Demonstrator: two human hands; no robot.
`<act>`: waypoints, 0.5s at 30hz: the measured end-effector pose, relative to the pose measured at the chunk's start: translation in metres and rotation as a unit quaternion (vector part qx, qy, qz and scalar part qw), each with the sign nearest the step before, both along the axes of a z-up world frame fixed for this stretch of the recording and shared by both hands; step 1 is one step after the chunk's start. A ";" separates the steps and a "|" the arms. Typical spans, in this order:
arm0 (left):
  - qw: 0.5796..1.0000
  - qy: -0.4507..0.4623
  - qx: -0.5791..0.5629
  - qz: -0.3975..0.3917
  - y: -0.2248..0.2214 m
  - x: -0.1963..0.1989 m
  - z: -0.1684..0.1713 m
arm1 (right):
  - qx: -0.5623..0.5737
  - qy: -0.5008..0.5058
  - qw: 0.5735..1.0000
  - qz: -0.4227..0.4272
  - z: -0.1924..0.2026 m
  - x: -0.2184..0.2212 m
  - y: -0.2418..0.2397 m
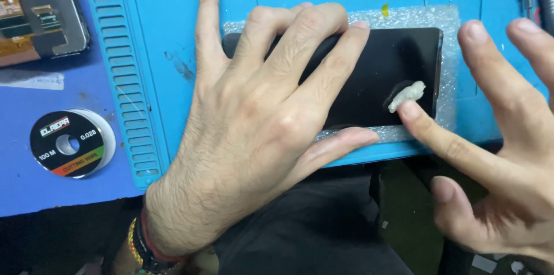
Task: Cleaning a smartphone screen using a small cleaning pad on a repair mat
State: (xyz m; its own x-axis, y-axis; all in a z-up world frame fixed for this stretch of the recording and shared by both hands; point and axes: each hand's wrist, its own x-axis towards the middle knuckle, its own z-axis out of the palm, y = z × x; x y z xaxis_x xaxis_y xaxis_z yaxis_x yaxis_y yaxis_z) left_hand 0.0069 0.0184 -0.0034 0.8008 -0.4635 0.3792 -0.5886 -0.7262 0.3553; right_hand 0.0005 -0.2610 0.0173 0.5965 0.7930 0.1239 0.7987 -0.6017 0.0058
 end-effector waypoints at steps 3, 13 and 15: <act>1.000 0.000 0.007 0.000 0.001 -0.001 0.001 | 0.023 -0.017 1.000 0.010 -0.001 0.007 0.013; 1.000 0.009 0.006 -0.006 0.000 -0.001 0.002 | -0.010 0.014 1.000 -0.015 0.007 -0.007 -0.012; 1.000 0.002 0.008 -0.007 0.000 -0.001 0.002 | -0.033 0.016 0.999 -0.014 0.014 -0.006 -0.020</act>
State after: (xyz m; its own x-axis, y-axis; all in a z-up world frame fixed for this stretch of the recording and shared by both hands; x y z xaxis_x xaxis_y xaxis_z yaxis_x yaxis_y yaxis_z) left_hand 0.0063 0.0181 -0.0018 0.7960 -0.4801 0.3686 -0.5968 -0.7241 0.3456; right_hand -0.0054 -0.2808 0.0308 0.6219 0.7814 0.0519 0.7816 -0.6234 0.0208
